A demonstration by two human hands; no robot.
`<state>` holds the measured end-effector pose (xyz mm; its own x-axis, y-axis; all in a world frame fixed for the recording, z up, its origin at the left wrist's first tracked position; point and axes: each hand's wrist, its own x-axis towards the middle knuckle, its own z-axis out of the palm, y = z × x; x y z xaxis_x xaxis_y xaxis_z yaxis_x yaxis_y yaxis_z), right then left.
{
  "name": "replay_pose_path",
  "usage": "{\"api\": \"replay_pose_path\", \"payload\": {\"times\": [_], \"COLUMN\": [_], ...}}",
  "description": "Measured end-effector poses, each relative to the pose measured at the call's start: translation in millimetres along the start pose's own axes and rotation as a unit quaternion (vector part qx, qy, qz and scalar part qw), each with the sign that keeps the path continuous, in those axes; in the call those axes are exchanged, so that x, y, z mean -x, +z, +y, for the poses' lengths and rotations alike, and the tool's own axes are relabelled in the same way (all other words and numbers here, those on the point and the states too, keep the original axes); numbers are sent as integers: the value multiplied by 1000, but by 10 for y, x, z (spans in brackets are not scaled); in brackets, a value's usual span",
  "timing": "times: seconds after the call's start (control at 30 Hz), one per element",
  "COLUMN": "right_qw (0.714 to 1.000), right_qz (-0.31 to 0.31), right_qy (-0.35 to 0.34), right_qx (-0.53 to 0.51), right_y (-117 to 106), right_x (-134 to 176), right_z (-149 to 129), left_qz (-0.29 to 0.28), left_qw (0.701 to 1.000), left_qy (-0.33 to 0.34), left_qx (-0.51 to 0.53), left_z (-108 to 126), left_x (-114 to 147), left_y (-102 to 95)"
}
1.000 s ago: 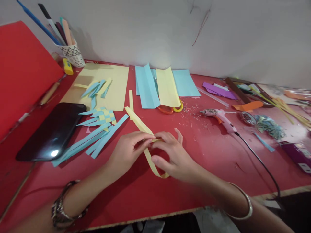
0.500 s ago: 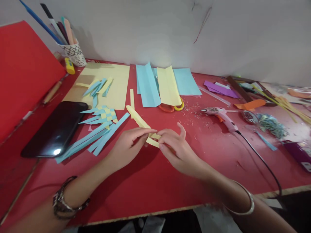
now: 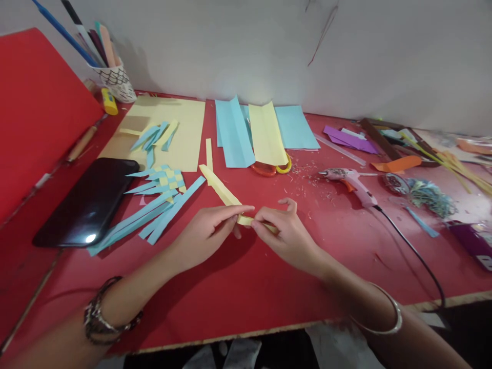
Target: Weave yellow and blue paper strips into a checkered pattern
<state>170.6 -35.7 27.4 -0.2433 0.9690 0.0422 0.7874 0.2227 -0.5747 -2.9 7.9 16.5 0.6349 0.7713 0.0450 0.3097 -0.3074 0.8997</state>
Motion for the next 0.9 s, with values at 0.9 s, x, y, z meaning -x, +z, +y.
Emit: {"api": "replay_pose_path", "payload": {"times": [0.9], "right_qw": [1000], "right_qz": [-5], "right_qy": [5], "right_qx": [16], "right_y": [3], "right_x": [-14], "right_z": [17], "left_qz": [-66], "left_qw": [974], "left_qy": [-116], "left_qx": [184], "left_z": [-60], "left_x": [-43], "left_y": [-15]}}
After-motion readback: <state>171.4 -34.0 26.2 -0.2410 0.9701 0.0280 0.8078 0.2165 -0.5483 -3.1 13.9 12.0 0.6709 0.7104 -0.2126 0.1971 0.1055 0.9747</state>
